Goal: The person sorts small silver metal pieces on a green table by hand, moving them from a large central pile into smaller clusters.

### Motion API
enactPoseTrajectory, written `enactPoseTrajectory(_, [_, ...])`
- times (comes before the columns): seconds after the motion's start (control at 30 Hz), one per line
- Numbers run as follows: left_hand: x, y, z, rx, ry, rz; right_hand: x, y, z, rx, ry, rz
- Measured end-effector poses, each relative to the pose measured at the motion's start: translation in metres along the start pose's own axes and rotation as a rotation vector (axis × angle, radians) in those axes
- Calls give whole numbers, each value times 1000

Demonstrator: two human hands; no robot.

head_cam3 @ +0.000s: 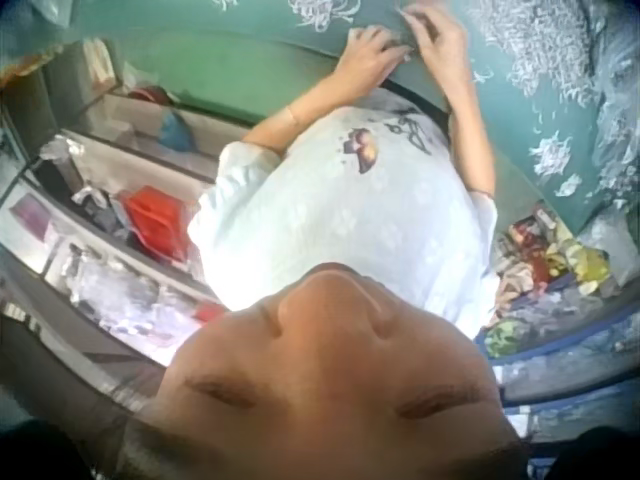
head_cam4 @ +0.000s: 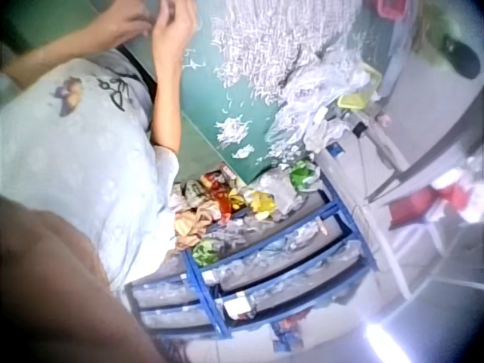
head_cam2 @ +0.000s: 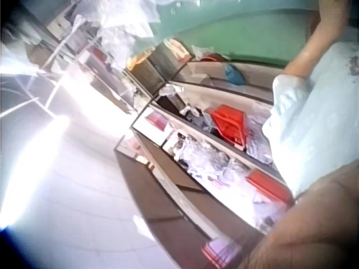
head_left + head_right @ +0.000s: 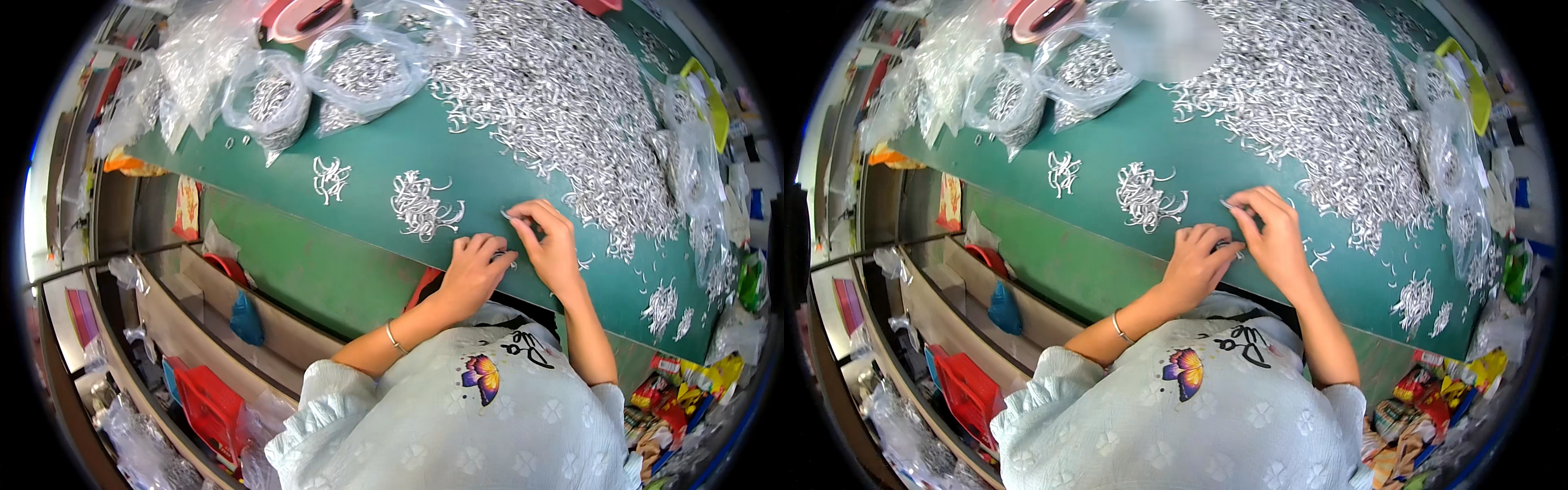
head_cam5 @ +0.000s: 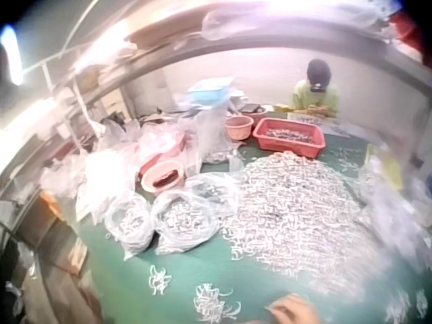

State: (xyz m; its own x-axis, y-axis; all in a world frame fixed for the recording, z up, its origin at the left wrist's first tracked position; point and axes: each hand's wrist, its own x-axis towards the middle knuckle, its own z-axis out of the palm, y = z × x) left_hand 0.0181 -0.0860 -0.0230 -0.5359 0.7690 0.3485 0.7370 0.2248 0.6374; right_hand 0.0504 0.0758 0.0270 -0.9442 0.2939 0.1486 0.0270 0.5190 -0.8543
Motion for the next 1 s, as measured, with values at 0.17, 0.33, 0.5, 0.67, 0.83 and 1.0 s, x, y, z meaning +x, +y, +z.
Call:
enactPoseTrajectory(0.17, [0,-9,-8,84,43,-64,-9,-1,-7,-37,34,111])
enactPoseTrajectory(0.33, [1,-28,-23,226,158,-162,-15,2,-11,-39,40,155])
enactPoseTrajectory(0.5, [5,-48,-43,311,233,-212,-19,4,-11,-41,37,158])
enactPoseTrajectory(0.67, [9,-74,-57,390,262,-259,-24,8,-9,-19,27,183])
enactPoseTrajectory(0.83, [9,-107,-82,545,302,-308,-14,-1,15,-29,-15,26])
enactPoseTrajectory(1.0, [17,-112,-93,578,318,-386,6,-4,68,-407,-35,-156])
